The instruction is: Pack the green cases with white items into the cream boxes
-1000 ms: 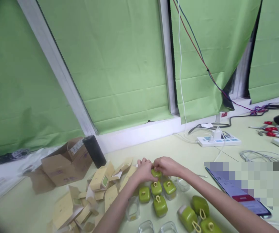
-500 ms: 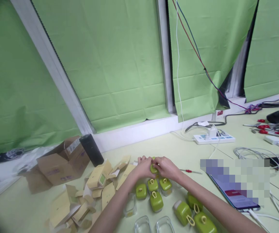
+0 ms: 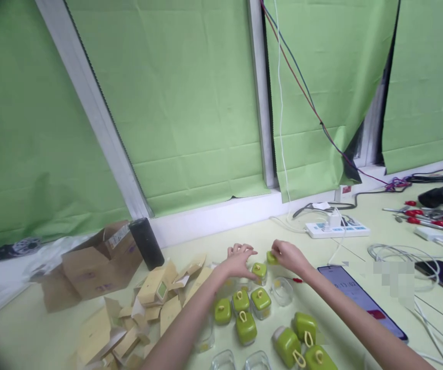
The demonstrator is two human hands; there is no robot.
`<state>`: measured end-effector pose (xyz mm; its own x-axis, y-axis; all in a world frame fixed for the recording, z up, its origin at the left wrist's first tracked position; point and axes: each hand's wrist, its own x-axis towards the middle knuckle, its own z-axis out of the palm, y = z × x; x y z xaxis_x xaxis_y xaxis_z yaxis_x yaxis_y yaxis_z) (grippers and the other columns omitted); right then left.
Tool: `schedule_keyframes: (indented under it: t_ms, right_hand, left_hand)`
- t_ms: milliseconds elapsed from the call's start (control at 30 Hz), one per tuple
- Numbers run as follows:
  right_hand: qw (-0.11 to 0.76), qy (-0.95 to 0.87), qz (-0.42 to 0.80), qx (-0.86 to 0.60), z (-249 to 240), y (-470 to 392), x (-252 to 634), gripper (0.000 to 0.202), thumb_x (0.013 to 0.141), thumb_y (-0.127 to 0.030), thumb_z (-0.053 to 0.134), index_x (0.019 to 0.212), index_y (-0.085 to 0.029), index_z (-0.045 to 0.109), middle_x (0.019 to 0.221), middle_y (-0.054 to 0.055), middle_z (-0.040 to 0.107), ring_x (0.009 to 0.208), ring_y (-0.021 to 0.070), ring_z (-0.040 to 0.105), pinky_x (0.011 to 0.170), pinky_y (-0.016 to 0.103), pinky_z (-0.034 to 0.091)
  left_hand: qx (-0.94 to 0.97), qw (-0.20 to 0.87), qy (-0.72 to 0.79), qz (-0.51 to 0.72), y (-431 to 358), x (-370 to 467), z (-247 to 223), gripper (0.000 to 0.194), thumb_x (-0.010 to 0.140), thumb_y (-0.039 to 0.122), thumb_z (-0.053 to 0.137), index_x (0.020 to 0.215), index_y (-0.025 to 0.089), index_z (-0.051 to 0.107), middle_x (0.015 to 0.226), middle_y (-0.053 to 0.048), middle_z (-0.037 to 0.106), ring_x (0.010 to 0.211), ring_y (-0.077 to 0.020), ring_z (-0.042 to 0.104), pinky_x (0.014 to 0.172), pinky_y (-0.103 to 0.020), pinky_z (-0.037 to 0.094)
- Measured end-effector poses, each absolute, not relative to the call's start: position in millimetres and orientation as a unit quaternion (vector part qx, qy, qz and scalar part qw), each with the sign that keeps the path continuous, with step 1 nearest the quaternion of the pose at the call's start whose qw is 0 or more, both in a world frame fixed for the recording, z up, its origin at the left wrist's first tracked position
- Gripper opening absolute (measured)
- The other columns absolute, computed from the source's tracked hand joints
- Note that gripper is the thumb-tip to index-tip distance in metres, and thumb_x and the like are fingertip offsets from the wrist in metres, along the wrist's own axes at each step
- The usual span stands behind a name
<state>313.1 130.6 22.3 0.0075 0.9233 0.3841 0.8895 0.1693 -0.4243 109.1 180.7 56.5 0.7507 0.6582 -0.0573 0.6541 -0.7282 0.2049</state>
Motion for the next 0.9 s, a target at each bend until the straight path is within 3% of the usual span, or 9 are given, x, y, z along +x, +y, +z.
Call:
schedule_keyframes:
  t_ms: [133, 233, 300, 433, 567, 700, 800, 900]
  right_hand:
    - [0.276, -0.757, 0.022, -0.592, 16.7, 120.5, 295.2, 0.019, 0.076, -0.032, 0.06, 0.091, -0.021, 0.064, 0.095, 0.007, 0.066, 0.087, 0.0215, 0.059, 0.075, 0.031, 0.041]
    - [0.265, -0.785, 0.019, -0.56, 17.5, 117.7, 279.6, 0.007, 0.076, -0.029, 0.062, 0.077, -0.024, 0.065, 0.084, 0.002, 0.066, 0.085, 0.0196, 0.059, 0.079, 0.031, 0.038]
    - [0.274, -0.78, 0.009, -0.562, 23.5, 117.7, 277.0, 0.014, 0.083, -0.026, 0.053, 0.075, -0.022, 0.063, 0.078, 0.003, 0.065, 0.08, 0.0185, 0.058, 0.078, 0.031, 0.039]
    - [0.302, -0.746, -0.03, -0.592, 44.2, 121.2, 286.9, 0.024, 0.093, -0.028, 0.038, 0.088, -0.019, 0.06, 0.09, 0.007, 0.063, 0.086, 0.0197, 0.056, 0.077, 0.034, 0.04]
    - [0.275, -0.735, -0.049, -0.617, 48.2, 130.5, 293.6, 0.019, 0.091, -0.031, 0.047, 0.096, -0.017, 0.06, 0.099, 0.006, 0.062, 0.094, 0.0201, 0.056, 0.084, 0.041, 0.043]
    - [0.235, -0.744, -0.034, -0.624, 34.6, 134.7, 293.6, 0.026, 0.089, -0.031, 0.052, 0.112, -0.016, 0.054, 0.112, 0.006, 0.058, 0.093, 0.0184, 0.059, 0.079, 0.039, 0.05]
    - [0.226, -0.768, -0.014, -0.599, 32.5, 125.8, 287.5, 0.023, 0.089, -0.03, 0.053, 0.107, -0.016, 0.057, 0.109, 0.007, 0.059, 0.094, 0.0198, 0.058, 0.082, 0.041, 0.046]
    - [0.224, -0.815, 0.017, -0.534, 37.1, 109.7, 267.2, 0.017, 0.084, -0.03, 0.057, 0.097, -0.021, 0.064, 0.104, 0.007, 0.06, 0.098, 0.0223, 0.055, 0.087, 0.041, 0.039]
  left_hand:
    - [0.929, 0.11, 0.352, -0.017, 183.8, 123.2, 42.8, 0.055, 0.057, 0.061, 0.064, 0.1, 0.026, 0.06, 0.106, -0.004, 0.059, 0.108, -0.0286, 0.04, 0.088, -0.039, 0.029]
    - [0.926, 0.109, 0.361, -0.021, 183.1, 125.1, 37.2, 0.049, 0.057, 0.062, 0.064, 0.089, 0.024, 0.063, 0.096, -0.006, 0.061, 0.105, -0.0288, 0.041, 0.087, -0.039, 0.03]
    - [0.922, 0.112, 0.369, -0.022, 181.7, 124.8, 36.5, 0.049, 0.055, 0.062, 0.066, 0.085, 0.023, 0.063, 0.093, -0.006, 0.061, 0.105, -0.0294, 0.041, 0.088, -0.039, 0.029]
    - [0.912, 0.126, 0.39, -0.014, 177.3, 120.0, 43.7, 0.056, 0.055, 0.061, 0.066, 0.097, 0.023, 0.061, 0.1, -0.006, 0.059, 0.107, -0.0296, 0.041, 0.09, -0.039, 0.029]
    - [0.902, 0.13, 0.412, 0.018, 166.3, 97.9, 61.7, 0.06, 0.069, 0.054, 0.055, 0.12, 0.026, 0.044, 0.124, -0.006, 0.047, 0.116, -0.0263, 0.034, 0.093, -0.038, 0.028]
    - [0.906, 0.14, 0.399, -0.016, 142.1, 64.7, 71.8, 0.045, 0.063, 0.048, 0.063, 0.104, 0.03, 0.055, 0.113, -0.003, 0.052, 0.111, -0.0258, 0.039, 0.094, -0.038, 0.029]
    - [0.908, 0.143, 0.391, -0.042, 124.5, 52.2, 65.8, 0.049, 0.055, 0.05, 0.069, 0.098, 0.029, 0.059, 0.107, -0.004, 0.055, 0.108, -0.0276, 0.042, 0.093, -0.04, 0.031]
    - [0.907, 0.126, 0.401, -0.035, 116.9, 52.9, 55.7, 0.048, 0.057, 0.051, 0.067, 0.097, 0.026, 0.061, 0.106, -0.006, 0.056, 0.109, -0.0296, 0.041, 0.095, -0.042, 0.028]
